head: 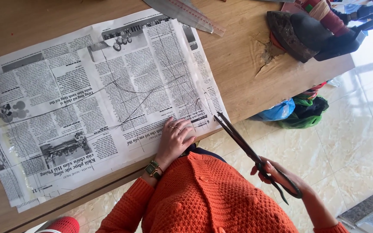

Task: The person uses a ruler and a pen to draw lines on a newspaper spread on a wooden table. They then use scissors to cut the newspaper along the drawn lines.

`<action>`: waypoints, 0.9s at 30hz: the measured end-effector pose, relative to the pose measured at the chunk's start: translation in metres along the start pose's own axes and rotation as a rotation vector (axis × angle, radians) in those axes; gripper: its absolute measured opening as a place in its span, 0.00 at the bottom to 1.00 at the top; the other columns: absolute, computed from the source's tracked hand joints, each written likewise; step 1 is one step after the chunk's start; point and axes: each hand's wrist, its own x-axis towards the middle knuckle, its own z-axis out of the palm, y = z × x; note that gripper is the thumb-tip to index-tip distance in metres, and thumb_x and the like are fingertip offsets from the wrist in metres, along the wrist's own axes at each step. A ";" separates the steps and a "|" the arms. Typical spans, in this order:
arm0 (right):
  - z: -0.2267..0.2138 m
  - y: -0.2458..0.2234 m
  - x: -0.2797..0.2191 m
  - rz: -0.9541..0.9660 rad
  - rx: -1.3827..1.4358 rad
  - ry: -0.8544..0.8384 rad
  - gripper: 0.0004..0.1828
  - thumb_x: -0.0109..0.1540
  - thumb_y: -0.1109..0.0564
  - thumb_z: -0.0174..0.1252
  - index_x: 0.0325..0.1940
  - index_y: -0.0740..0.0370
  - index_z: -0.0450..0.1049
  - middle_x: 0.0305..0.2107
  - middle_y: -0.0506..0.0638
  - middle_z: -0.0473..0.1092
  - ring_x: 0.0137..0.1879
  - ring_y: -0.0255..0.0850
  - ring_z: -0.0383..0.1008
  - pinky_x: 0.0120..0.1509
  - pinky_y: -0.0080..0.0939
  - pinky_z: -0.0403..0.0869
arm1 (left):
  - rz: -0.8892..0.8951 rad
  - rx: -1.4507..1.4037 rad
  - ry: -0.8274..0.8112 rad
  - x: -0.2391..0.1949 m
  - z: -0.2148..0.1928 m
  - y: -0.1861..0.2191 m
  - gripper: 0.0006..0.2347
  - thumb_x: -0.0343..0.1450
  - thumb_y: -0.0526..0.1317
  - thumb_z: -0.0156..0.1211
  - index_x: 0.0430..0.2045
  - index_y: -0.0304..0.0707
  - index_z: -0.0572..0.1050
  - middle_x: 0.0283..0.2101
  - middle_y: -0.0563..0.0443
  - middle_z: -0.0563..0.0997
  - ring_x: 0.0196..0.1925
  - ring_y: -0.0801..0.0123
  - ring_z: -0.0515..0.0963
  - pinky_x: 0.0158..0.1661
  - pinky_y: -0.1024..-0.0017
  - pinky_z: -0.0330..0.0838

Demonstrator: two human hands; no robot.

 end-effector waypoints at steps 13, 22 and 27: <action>-0.012 -0.019 -0.008 0.021 -0.015 -0.079 0.47 0.57 0.22 0.36 0.50 0.65 0.78 0.24 0.50 0.62 0.31 0.38 0.58 0.37 0.37 0.62 | 0.081 0.161 0.062 0.007 0.007 -0.002 0.14 0.72 0.53 0.63 0.42 0.45 0.78 0.53 0.51 0.80 0.54 0.64 0.76 0.56 0.56 0.65; -0.022 -0.003 -0.013 0.085 0.063 -0.021 0.43 0.58 0.28 0.37 0.62 0.61 0.70 0.49 0.56 0.79 0.40 0.41 0.68 0.47 0.43 0.72 | 0.139 0.196 0.046 0.011 0.001 -0.006 0.19 0.73 0.55 0.58 0.46 0.38 0.76 0.53 0.47 0.79 0.57 0.61 0.75 0.59 0.61 0.68; -0.017 0.017 -0.005 -0.097 0.149 -0.103 0.47 0.63 0.25 0.34 0.69 0.63 0.66 0.46 0.60 0.74 0.44 0.42 0.68 0.42 0.40 0.68 | 0.026 0.139 0.052 0.002 0.029 -0.013 0.16 0.72 0.56 0.59 0.40 0.45 0.78 0.47 0.50 0.79 0.56 0.62 0.75 0.60 0.55 0.66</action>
